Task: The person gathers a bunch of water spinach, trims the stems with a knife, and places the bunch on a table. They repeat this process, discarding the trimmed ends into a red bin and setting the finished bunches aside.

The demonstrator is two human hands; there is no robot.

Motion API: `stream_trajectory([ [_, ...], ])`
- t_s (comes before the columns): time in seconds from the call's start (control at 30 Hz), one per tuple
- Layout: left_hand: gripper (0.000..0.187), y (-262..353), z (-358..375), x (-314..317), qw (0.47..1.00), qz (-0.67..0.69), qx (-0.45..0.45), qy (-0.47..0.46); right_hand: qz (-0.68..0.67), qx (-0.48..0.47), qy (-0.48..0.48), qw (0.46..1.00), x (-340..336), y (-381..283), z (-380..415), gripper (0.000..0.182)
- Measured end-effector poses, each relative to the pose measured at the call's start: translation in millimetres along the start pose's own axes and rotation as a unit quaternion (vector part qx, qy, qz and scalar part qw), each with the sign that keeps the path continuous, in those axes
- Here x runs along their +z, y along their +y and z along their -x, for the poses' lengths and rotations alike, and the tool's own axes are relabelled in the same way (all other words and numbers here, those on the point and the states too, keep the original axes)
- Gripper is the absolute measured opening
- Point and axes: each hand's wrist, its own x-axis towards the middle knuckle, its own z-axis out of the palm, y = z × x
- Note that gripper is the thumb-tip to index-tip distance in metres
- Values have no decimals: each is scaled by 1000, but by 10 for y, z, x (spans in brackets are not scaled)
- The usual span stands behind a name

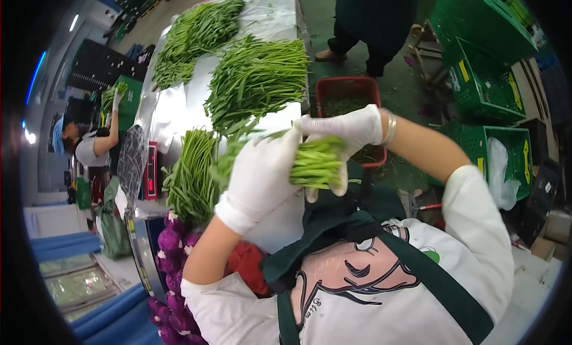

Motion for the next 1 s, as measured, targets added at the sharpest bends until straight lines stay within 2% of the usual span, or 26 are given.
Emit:
stream_trajectory([
  [0.07, 66, -125, 205, -167, 984, 78, -137, -81, -54, -23, -80, 995, -440, 153, -217, 86],
  [0.13, 56, -367, 485, -174, 949, 171, -255, -73, -80, -12, -13, 997, -1255, 682, -641, 80],
  [0.17, 55, -488, 613, -167, 928, 217, -294, -74, 120, -58, 121, 984, -1341, 943, -877, 73],
  [0.2, 53, -573, 712, -152, 903, 263, -331, -76, 310, -106, 250, 911, -1258, 1266, -1106, 67],
  [0.27, 53, -626, 779, -155, 864, 332, -368, -89, 467, -108, 357, 802, -1045, 1689, -1438, 53],
  [0.33, 54, -681, 784, -106, 824, 403, -389, -85, 672, -112, 378, 626, -961, 1823, -1633, 47],
  [0.37, 55, -701, 776, -57, 805, 438, -393, -77, 684, -57, 337, 644, -984, 1810, -1672, 40],
  [0.4, 55, -720, 768, -5, 784, 472, -397, -69, 647, -54, 353, 673, -1034, 1813, -1679, 38],
  [0.47, 58, -751, 730, 62, 780, 483, -393, -59, 566, -51, 384, 728, -1139, 1845, -1654, 35],
  [0.5, 58, -767, 684, 82, 776, 484, -398, -67, 516, 3, 392, 762, -1127, 1738, -1500, 28],
  [0.53, 59, -785, 633, 110, 773, 485, -402, -76, 476, -27, 411, 777, -1198, 1786, -1347, 28],
  [0.57, 56, -808, 581, 152, 793, 460, -392, -78, 428, -45, 432, 793, -1160, 1688, -1120, 33],
  [0.6, 55, -827, 512, 186, 807, 439, -384, -93, 361, -12, 481, 799, -1185, 1707, -936, 36],
  [0.67, 53, -846, 334, 278, 833, 398, -364, -121, 268, -96, 574, 768, -1155, 1808, -551, 34],
  [0.73, 45, -804, 110, 431, 868, 340, -342, -116, 250, -216, 628, 704, -876, 1749, -244, 30],
  [0.8, 42, -747, -150, 587, 904, 284, -301, -107, 126, -254, 604, 745, -476, 1509, 63, 30],
  [0.83, 40, -755, -252, 717, 923, 213, -293, -129, 65, -276, 587, 759, -333, 1421, 161, 30],
  [0.93, 43, -629, -629, 936, 939, 137, -273, -158, 140, -357, 608, 695, -103, 1402, 259, 31],
  [1.0, 40, -504, -852, 1006, 946, 93, -255, -178, 264, -272, 678, 630, 23, 1378, 324, 31],
])
